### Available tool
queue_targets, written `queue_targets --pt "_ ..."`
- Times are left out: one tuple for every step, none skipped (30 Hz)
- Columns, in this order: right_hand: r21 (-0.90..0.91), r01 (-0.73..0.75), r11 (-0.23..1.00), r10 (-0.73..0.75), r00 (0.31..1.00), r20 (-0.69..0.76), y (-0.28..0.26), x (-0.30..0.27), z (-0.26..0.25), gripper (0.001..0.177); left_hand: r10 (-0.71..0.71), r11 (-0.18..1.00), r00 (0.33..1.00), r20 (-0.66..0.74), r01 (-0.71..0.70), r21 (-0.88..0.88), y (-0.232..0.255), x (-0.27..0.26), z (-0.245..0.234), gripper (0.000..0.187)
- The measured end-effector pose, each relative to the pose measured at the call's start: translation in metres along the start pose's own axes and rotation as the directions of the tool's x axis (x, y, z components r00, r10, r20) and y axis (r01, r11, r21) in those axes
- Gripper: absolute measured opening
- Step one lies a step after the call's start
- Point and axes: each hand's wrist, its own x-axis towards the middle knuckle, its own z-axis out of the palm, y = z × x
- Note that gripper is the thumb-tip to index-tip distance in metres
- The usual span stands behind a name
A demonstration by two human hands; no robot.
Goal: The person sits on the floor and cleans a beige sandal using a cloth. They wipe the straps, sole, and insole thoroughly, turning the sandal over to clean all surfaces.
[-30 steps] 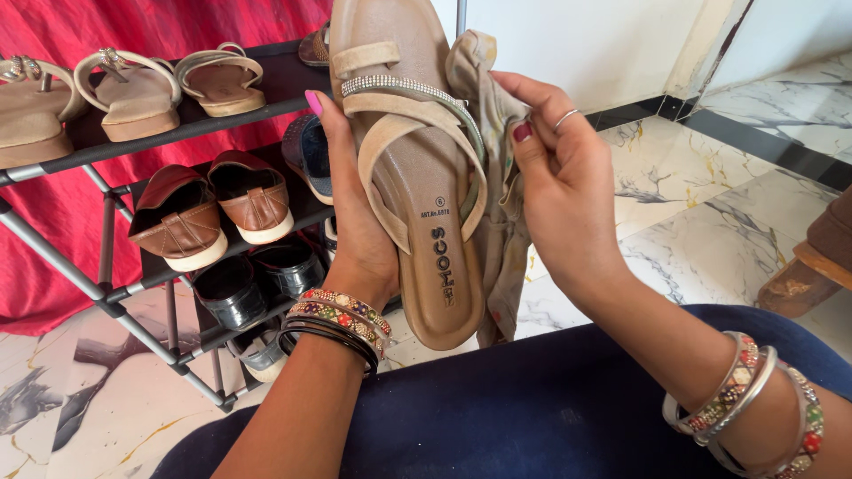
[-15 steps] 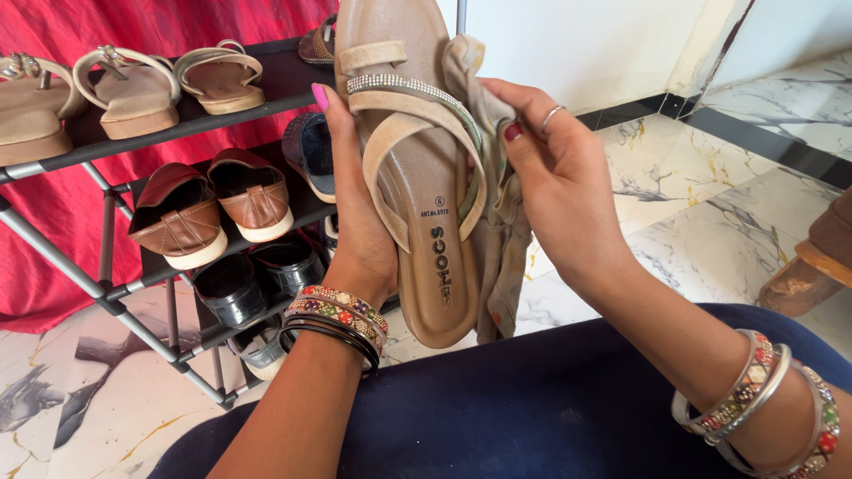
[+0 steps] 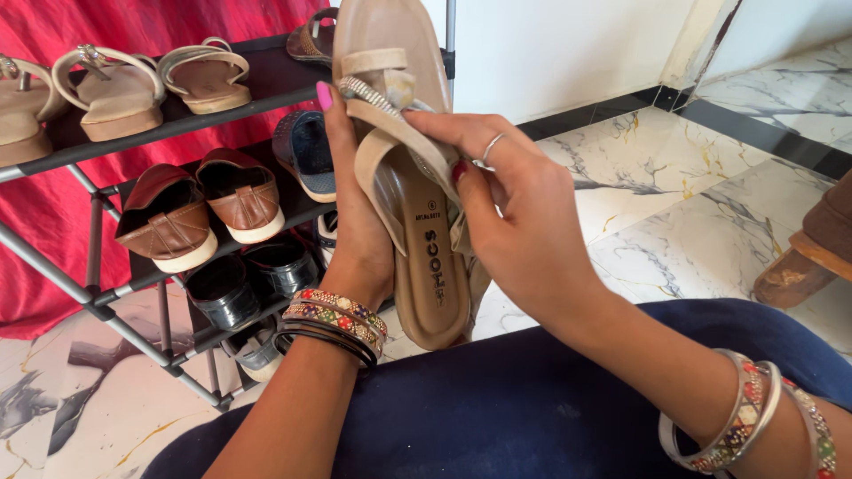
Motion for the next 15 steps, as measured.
queue_targets --pt "0.05 -0.011 0.999 0.011 1.0 -0.001 0.001 0.001 -0.001 0.044 0.008 1.0 1.0 0.003 -0.008 0.029 0.0 0.0 0.001 0.088" --pt "0.1 -0.024 0.995 0.024 1.0 0.0 0.001 0.002 -0.003 0.043 0.015 0.998 1.0 0.004 -0.015 0.058 0.0 0.0 0.002 0.088" --pt "0.145 -0.024 0.989 0.023 1.0 0.008 0.001 0.003 -0.003 0.043 0.022 0.996 1.0 0.005 -0.023 0.087 0.0 -0.001 0.004 0.088" --pt "0.19 -0.023 0.982 0.02 1.0 0.016 0.0 0.003 -0.005 0.044 0.023 0.995 1.0 0.002 -0.023 0.092 0.001 0.0 0.005 0.089" --pt "0.235 -0.023 0.972 0.017 1.0 0.024 -0.001 0.004 -0.005 0.044 0.024 0.995 1.0 0.0 -0.024 0.097 0.002 0.001 0.007 0.09" --pt "0.247 -0.023 0.969 0.02 1.0 0.017 -0.002 0.004 -0.006 0.044 0.025 0.994 1.0 -0.003 -0.025 0.102 0.002 0.002 0.009 0.091" --pt "0.259 -0.024 0.966 0.022 1.0 0.009 -0.004 0.003 -0.007 0.045 0.035 0.998 0.999 0.011 -0.035 0.054 0.002 0.003 0.01 0.09" --pt "0.272 -0.024 0.962 0.025 1.0 0.003 -0.005 0.003 -0.007 0.046 0.045 0.999 0.999 0.022 -0.046 0.006 0.002 0.003 0.011 0.089" --pt "0.256 -0.026 0.966 0.025 1.0 0.006 -0.007 0.002 -0.008 0.047 0.057 0.998 0.998 0.034 -0.055 -0.042 0.002 0.004 0.012 0.088" --pt "0.242 -0.027 0.97 0.026 1.0 0.01 -0.009 0.001 -0.008 0.048 0.082 0.995 0.995 0.051 -0.079 -0.054 0.002 0.005 0.013 0.087" --pt "0.228 -0.028 0.973 0.026 1.0 0.014 -0.011 0.001 -0.008 0.049 0.107 0.992 0.992 0.068 -0.103 -0.067 0.002 0.006 0.013 0.087" --pt "0.232 -0.006 0.973 0.005 1.0 0.008 -0.011 0.002 -0.008 0.049 0.137 0.988 0.987 0.087 -0.131 -0.077 0.003 0.008 0.013 0.087" --pt "0.237 0.016 0.971 -0.017 1.0 0.002 -0.011 0.003 -0.008 0.049 0.155 0.988 0.984 0.085 -0.152 -0.041 0.003 0.009 0.014 0.086" --pt "0.245 0.037 0.969 -0.038 0.999 -0.003 -0.012 0.003 -0.008 0.049 0.172 0.985 0.982 0.081 -0.172 -0.003 0.003 0.01 0.014 0.086" --pt "0.221 0.072 0.973 -0.075 0.997 0.001 -0.012 0.004 -0.007 0.048 0.189 0.981 0.979 0.077 -0.192 0.035 0.004 0.01 0.014 0.086"
